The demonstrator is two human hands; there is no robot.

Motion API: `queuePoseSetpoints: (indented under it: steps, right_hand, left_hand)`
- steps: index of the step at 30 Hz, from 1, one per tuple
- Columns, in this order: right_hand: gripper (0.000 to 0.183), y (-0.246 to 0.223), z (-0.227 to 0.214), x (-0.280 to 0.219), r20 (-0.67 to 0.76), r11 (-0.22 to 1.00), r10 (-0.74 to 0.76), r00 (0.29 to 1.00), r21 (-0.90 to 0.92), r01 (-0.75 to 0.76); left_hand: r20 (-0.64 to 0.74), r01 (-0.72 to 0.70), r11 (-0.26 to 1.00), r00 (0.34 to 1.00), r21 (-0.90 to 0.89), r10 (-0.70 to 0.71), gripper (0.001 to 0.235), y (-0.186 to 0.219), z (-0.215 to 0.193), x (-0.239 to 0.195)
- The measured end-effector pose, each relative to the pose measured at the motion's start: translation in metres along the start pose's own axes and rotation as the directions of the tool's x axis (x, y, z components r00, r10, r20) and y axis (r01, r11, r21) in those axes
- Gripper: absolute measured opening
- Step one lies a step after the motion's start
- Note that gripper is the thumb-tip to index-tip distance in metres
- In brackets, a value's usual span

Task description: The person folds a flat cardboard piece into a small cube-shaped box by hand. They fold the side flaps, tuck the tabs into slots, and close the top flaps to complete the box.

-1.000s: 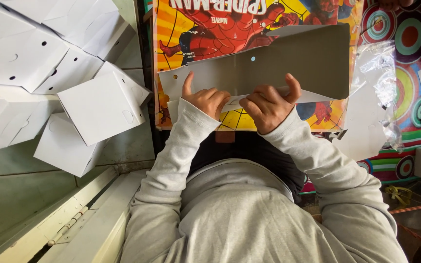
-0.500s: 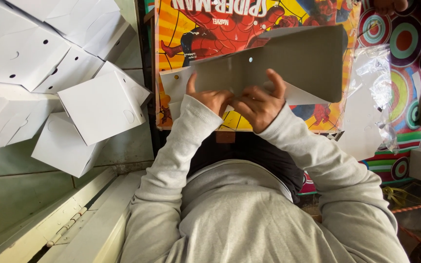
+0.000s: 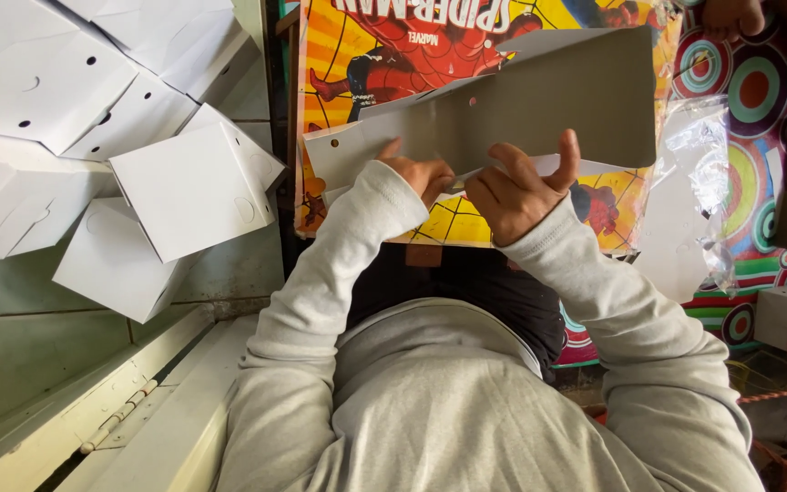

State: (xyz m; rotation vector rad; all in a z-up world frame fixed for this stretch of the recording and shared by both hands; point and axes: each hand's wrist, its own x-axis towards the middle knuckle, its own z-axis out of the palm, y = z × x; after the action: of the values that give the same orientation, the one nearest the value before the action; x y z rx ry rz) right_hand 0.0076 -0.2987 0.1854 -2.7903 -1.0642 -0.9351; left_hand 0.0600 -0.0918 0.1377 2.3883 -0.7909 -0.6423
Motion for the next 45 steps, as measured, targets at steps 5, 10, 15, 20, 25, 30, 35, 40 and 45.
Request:
queuePoseSetpoints:
  steps: [5, 10, 15, 20, 25, 30, 35, 40, 45]
  right_hand:
    - [0.029, 0.004, 0.012, -0.004, -0.042, 1.0, -0.01, 0.999, 0.024, 0.011]
    - [0.029, 0.01, 0.003, 0.002, -0.049, 0.996, -0.013, 0.999, 0.084, 0.017]
    - [0.029, 0.013, 0.005, -0.004, -0.07, 0.996, -0.028, 0.997, 0.079, 0.033]
    - [0.028, 0.014, 0.004, -0.007, -0.084, 0.997, -0.03, 0.996, 0.068, 0.036]
    - [0.023, 0.006, -0.002, -0.001, -0.099, 0.999, -0.029, 0.995, 0.015, 0.031]
    - [0.021, 0.003, 0.007, -0.009, -0.054, 0.999, 0.021, 0.998, -0.032, -0.023]
    - [0.01, 0.009, -0.01, 0.002, -0.029, 0.999, 0.031, 0.999, 0.027, -0.03]
    - [0.018, 0.016, 0.009, -0.015, -0.006, 0.998, 0.043, 0.999, 0.053, -0.043]
    - [0.023, 0.018, 0.016, -0.012, -0.028, 0.996, 0.036, 0.999, 0.086, -0.034]
  left_hand:
    - [0.167, 0.096, 0.995, 0.982, -0.024, -0.091, 0.04, 0.012, -0.033, 0.009]
    - [0.276, 0.155, 0.988, 0.951, -0.024, -0.142, 0.031, 0.024, -0.045, 0.016]
    - [0.287, 0.131, 0.991, 0.951, -0.036, -0.115, 0.033, 0.032, -0.043, 0.013]
    - [0.287, 0.172, 0.976, 0.949, -0.135, -0.127, 0.029, 0.044, -0.05, 0.003]
    - [0.238, 0.223, 0.945, 0.957, -0.239, -0.166, 0.023, 0.042, -0.029, 0.009]
    - [0.234, 0.231, 0.918, 0.959, -0.322, -0.159, 0.024, 0.033, -0.019, 0.016]
    - [0.021, 0.054, 0.927, 0.999, -0.371, -0.049, 0.044, 0.041, -0.05, -0.034]
    - [-0.81, -0.266, 0.962, 0.549, 0.068, 0.208, 0.032, 0.011, -0.037, -0.079]
    - [-0.852, -0.127, 0.991, 0.515, 0.039, 0.099, 0.067, -0.021, -0.017, -0.093]
